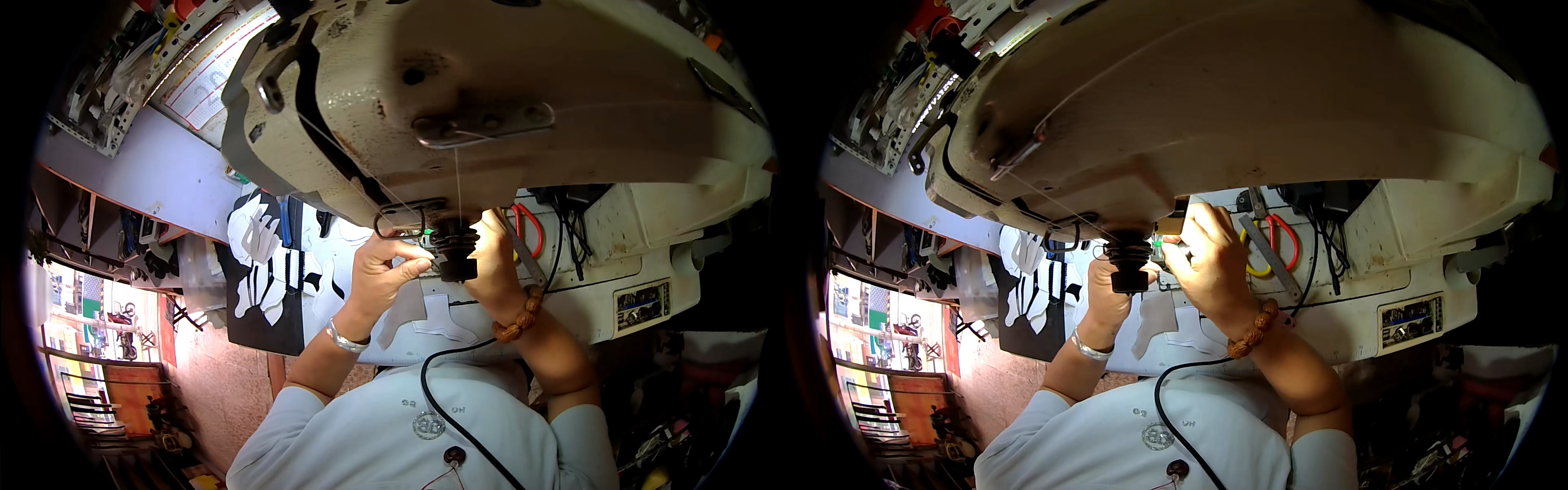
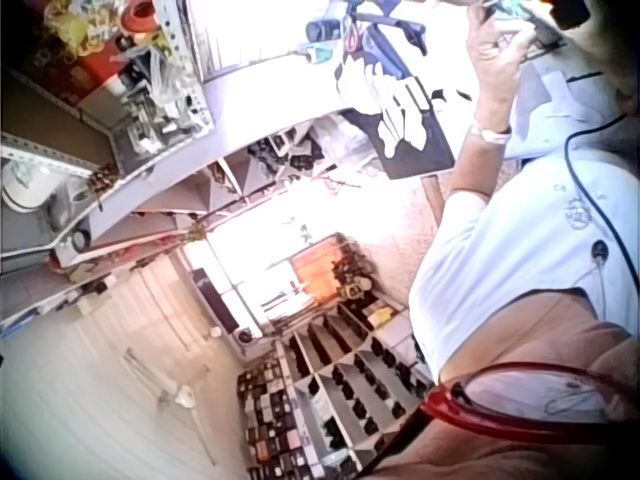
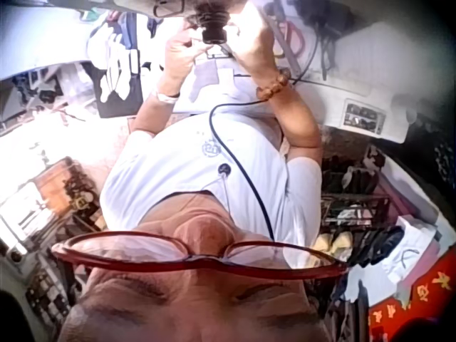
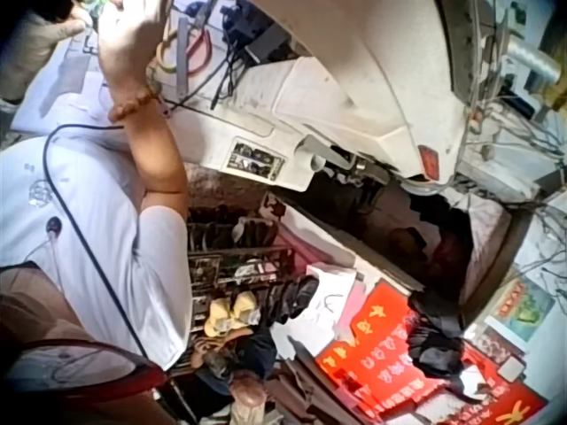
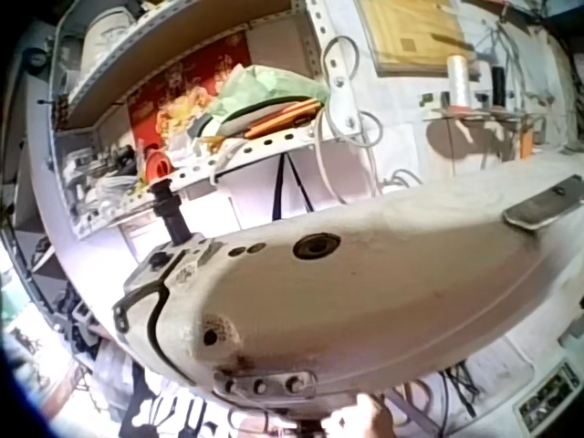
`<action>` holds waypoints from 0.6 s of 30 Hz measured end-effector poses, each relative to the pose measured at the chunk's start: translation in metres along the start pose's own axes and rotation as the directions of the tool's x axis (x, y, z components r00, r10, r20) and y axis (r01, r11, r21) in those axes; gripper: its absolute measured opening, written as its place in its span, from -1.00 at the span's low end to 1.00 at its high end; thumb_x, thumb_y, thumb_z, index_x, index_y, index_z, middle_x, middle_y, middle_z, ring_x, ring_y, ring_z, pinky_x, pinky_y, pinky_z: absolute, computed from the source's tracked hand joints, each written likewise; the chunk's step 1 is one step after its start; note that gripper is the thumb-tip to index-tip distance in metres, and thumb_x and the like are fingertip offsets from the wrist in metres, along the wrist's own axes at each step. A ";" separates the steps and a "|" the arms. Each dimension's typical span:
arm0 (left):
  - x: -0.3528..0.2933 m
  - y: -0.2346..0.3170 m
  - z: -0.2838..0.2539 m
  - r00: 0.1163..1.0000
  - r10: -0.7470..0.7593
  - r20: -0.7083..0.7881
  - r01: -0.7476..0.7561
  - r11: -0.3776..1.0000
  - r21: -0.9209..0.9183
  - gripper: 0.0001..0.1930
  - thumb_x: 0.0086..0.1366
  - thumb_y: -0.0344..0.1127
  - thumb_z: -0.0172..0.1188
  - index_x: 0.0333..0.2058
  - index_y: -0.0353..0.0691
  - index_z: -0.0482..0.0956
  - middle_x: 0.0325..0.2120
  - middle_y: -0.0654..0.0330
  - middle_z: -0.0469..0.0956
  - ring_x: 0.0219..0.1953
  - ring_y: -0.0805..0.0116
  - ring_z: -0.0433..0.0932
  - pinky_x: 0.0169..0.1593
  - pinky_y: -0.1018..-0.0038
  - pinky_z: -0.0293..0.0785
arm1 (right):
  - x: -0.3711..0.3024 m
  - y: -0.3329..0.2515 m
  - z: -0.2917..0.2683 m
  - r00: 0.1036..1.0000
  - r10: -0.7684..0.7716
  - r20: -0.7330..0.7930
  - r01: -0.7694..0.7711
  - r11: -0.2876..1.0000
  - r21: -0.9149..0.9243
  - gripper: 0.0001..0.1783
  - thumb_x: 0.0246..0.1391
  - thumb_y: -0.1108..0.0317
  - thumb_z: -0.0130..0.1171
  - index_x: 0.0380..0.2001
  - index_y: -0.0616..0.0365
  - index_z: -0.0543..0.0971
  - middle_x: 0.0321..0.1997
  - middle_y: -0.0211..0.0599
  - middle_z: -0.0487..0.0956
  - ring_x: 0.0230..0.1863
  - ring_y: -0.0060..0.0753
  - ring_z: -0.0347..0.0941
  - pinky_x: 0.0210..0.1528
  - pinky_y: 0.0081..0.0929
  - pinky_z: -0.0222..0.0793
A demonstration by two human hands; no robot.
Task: The person trims a small piece of fabric with scissors, then retrieves a green spool of thread and threads a sewing machine needle. The person manipulates the thread through the needle eye and prepares the machine for sewing.
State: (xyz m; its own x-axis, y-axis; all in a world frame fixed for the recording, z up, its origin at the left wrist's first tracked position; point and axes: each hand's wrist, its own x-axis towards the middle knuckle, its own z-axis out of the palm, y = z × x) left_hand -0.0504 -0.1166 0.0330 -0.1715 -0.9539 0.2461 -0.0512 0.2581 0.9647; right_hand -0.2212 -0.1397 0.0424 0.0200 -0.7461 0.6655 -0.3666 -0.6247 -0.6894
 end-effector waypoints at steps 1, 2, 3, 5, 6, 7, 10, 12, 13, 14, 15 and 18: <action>0.000 0.000 0.000 1.000 0.007 0.003 -0.007 1.000 0.000 -0.87 -0.02 -0.49 0.36 -0.42 -0.28 0.66 -0.26 0.20 0.50 -0.17 0.39 0.43 -0.12 0.51 0.32 | -0.001 0.004 0.001 1.000 -0.005 0.012 0.005 1.000 -0.010 -0.86 -0.23 0.53 0.23 -0.58 0.26 0.45 -0.42 -0.26 0.39 -0.37 -0.23 0.31 -0.34 -0.36 0.28; 0.001 0.000 0.000 1.000 0.013 0.005 -0.013 1.000 0.001 -0.87 -0.02 -0.49 0.36 -0.42 -0.29 0.66 -0.25 0.20 0.50 -0.17 0.40 0.43 -0.13 0.51 0.33 | -0.002 0.006 0.002 1.000 -0.014 0.005 0.015 1.000 -0.017 -0.86 -0.23 0.53 0.23 -0.58 0.26 0.45 -0.42 -0.27 0.39 -0.37 -0.23 0.31 -0.34 -0.35 0.27; 0.001 0.000 0.001 1.000 0.025 0.005 -0.025 1.000 -0.011 -0.87 -0.02 -0.50 0.35 -0.42 -0.29 0.65 -0.26 0.20 0.50 -0.19 0.41 0.44 -0.15 0.53 0.33 | -0.004 0.008 0.004 1.000 -0.024 -0.002 0.024 0.999 -0.023 -0.86 -0.23 0.53 0.23 -0.58 0.25 0.44 -0.43 -0.27 0.38 -0.38 -0.23 0.30 -0.34 -0.34 0.26; 0.001 -0.001 0.002 0.999 0.048 0.002 -0.048 0.998 -0.032 -0.87 -0.01 -0.50 0.35 -0.42 -0.31 0.65 -0.28 0.19 0.51 -0.22 0.43 0.45 -0.18 0.55 0.35 | -0.006 0.008 0.007 0.998 -0.040 -0.041 0.039 0.999 -0.028 -0.86 -0.23 0.53 0.23 -0.59 0.25 0.44 -0.45 -0.27 0.38 -0.39 -0.23 0.30 -0.34 -0.34 0.25; 0.001 -0.001 0.002 1.000 0.028 0.001 -0.027 0.999 -0.046 -0.88 0.00 -0.51 0.35 -0.42 -0.32 0.65 -0.30 0.20 0.52 -0.24 0.44 0.46 -0.21 0.57 0.35 | -0.007 0.007 0.008 0.998 -0.045 -0.054 0.043 0.999 -0.032 -0.86 -0.23 0.53 0.23 -0.60 0.24 0.44 -0.45 -0.27 0.38 -0.39 -0.23 0.30 -0.33 -0.35 0.25; 0.000 0.000 0.002 1.000 0.006 0.002 -0.006 0.998 -0.061 -0.88 0.00 -0.51 0.34 -0.42 -0.32 0.65 -0.32 0.20 0.52 -0.26 0.45 0.46 -0.23 0.59 0.36 | -0.006 0.005 0.008 0.998 -0.038 -0.055 0.036 0.999 -0.037 -0.87 -0.23 0.53 0.23 -0.60 0.24 0.44 -0.45 -0.27 0.38 -0.38 -0.23 0.30 -0.33 -0.35 0.24; -0.001 -0.002 0.002 0.999 -0.029 -0.015 0.028 0.996 -0.083 -0.89 0.01 -0.50 0.34 -0.42 -0.33 0.64 -0.37 0.19 0.54 -0.32 0.47 0.47 -0.28 0.62 0.37 | -0.006 0.002 0.009 0.996 -0.027 -0.087 0.026 1.000 -0.012 -0.87 -0.24 0.54 0.23 -0.60 0.23 0.45 -0.45 -0.28 0.39 -0.37 -0.22 0.31 -0.31 -0.36 0.24; -0.002 -0.004 0.002 0.999 -0.026 -0.025 0.024 0.996 -0.085 -0.88 0.01 -0.50 0.34 -0.42 -0.34 0.64 -0.40 0.19 0.55 -0.34 0.47 0.46 -0.30 0.62 0.37 | -0.006 0.000 0.009 0.995 -0.026 -0.100 0.024 0.999 -0.025 -0.87 -0.24 0.54 0.23 -0.59 0.23 0.45 -0.44 -0.29 0.40 -0.37 -0.23 0.32 -0.31 -0.36 0.24; -0.002 -0.006 0.002 1.000 -0.016 -0.024 0.014 0.997 -0.082 -0.88 0.01 -0.50 0.35 -0.42 -0.34 0.64 -0.41 0.19 0.56 -0.34 0.48 0.46 -0.30 0.62 0.37 | -0.007 -0.002 0.008 0.995 -0.027 -0.098 0.022 0.998 -0.053 -0.87 -0.25 0.54 0.23 -0.59 0.22 0.45 -0.44 -0.29 0.41 -0.36 -0.23 0.33 -0.30 -0.36 0.25; -0.001 -0.007 0.002 1.000 -0.006 -0.023 0.004 0.997 -0.079 -0.88 0.00 -0.50 0.35 -0.42 -0.34 0.64 -0.42 0.19 0.56 -0.34 0.48 0.46 -0.31 0.62 0.37 | -0.007 -0.003 0.007 0.995 -0.027 -0.097 0.020 0.997 -0.080 -0.87 -0.25 0.55 0.23 -0.59 0.22 0.46 -0.44 -0.29 0.42 -0.36 -0.23 0.33 -0.30 -0.36 0.25; -0.001 -0.005 0.004 1.000 -0.002 -0.031 -0.001 0.996 -0.087 -0.88 0.00 -0.50 0.35 -0.43 -0.34 0.64 -0.43 0.19 0.57 -0.35 0.48 0.45 -0.31 0.62 0.36 | -0.007 -0.004 0.008 0.993 -0.034 -0.115 0.025 0.996 -0.080 -0.87 -0.25 0.54 0.23 -0.59 0.21 0.46 -0.43 -0.30 0.42 -0.36 -0.23 0.34 -0.30 -0.36 0.25; 0.001 -0.004 0.007 0.999 0.019 -0.041 -0.022 0.997 -0.073 -0.88 -0.01 -0.50 0.35 -0.44 -0.34 0.64 -0.46 0.19 0.58 -0.35 0.48 0.44 -0.30 0.62 0.35 | -0.007 -0.002 0.009 0.988 -0.034 -0.151 0.026 0.998 -0.051 -0.88 -0.25 0.54 0.22 -0.59 0.21 0.46 -0.42 -0.30 0.43 -0.36 -0.23 0.34 -0.30 -0.35 0.26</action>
State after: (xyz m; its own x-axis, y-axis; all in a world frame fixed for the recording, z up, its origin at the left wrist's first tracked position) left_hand -0.0571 -0.1176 0.0289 -0.1320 -0.9544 0.2680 0.0243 0.2671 0.9634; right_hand -0.2122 -0.1356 0.0361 -0.1086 -0.6811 0.7241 -0.4127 -0.6318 -0.6562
